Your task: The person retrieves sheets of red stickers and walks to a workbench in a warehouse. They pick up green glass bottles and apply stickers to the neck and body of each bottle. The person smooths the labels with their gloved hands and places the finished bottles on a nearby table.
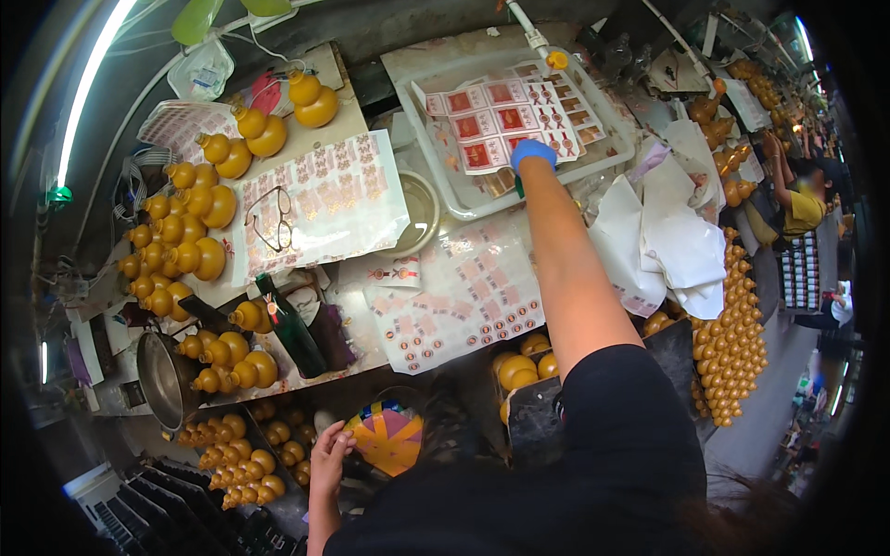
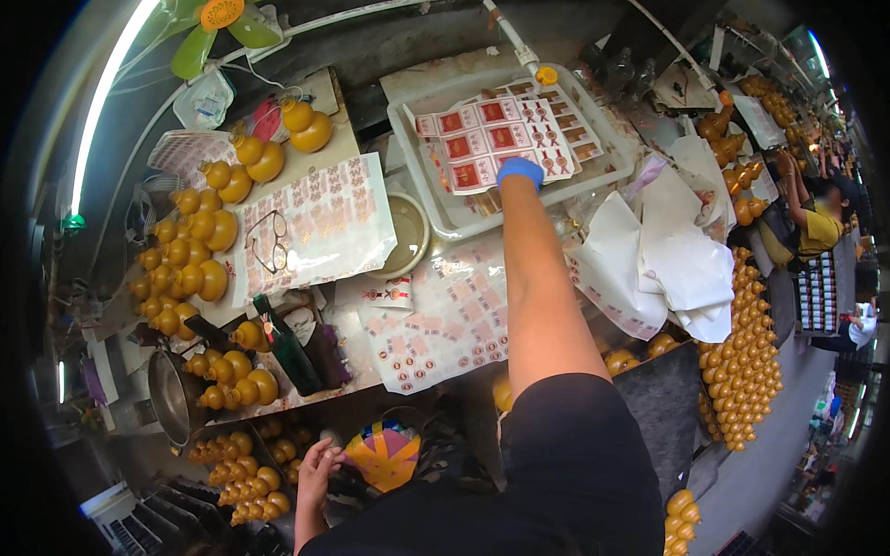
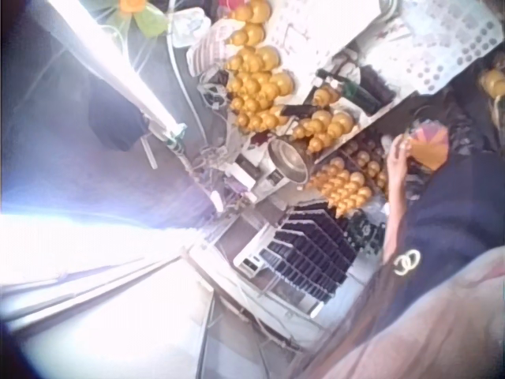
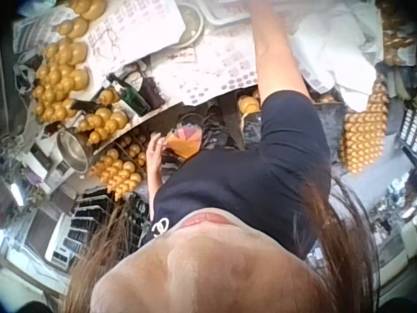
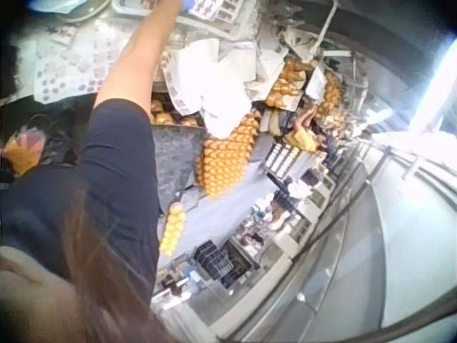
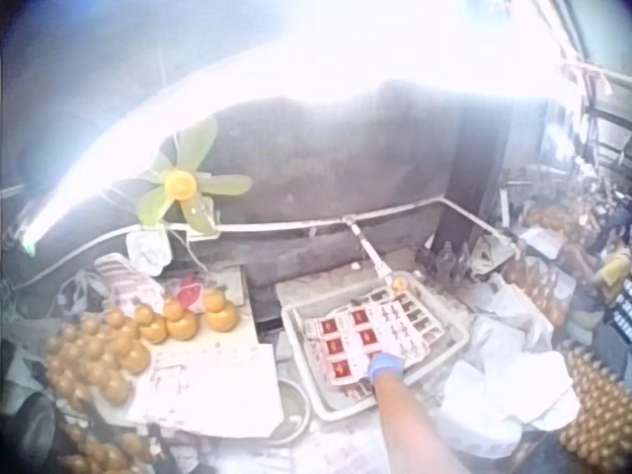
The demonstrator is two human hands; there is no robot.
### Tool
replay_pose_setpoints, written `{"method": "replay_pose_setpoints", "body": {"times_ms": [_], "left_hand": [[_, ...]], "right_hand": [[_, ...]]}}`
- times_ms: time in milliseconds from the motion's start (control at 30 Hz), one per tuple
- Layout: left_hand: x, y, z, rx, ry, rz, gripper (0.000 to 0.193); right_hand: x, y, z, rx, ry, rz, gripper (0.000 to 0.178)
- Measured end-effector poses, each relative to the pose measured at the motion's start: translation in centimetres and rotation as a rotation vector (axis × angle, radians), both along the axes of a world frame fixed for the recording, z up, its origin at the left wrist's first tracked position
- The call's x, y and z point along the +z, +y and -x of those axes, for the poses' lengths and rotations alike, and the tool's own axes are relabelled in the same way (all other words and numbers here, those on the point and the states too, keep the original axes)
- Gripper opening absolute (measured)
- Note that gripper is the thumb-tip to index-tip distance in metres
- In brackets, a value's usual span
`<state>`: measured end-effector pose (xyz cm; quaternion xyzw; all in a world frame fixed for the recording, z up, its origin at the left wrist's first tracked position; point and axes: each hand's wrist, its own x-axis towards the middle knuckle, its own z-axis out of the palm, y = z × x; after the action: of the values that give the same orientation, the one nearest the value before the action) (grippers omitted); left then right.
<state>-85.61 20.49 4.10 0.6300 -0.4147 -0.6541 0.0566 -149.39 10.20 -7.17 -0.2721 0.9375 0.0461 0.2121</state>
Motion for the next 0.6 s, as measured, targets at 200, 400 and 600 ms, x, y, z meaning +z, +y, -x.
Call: {"method": "replay_pose_setpoints", "body": {"times_ms": [200, 400, 600], "left_hand": [[-1.9, -0.9, -1.1, -0.174, 0.043, 0.034, 0.037], [-1.6, -4.2, 1.0, -0.410, 0.045, 0.046, 0.038], [-6.4, -5.5, -1.3, -0.458, 0.103, 0.012, 0.036]], "right_hand": [[-0.5, -2.4, -0.5, 0.028, 0.054, 0.184, 0.035], [1.2, -3.6, -9.3, -0.030, -0.115, 0.797, 0.037], [3.9, 1.0, -27.6, -0.290, -0.786, 1.038, 0.038]]}}
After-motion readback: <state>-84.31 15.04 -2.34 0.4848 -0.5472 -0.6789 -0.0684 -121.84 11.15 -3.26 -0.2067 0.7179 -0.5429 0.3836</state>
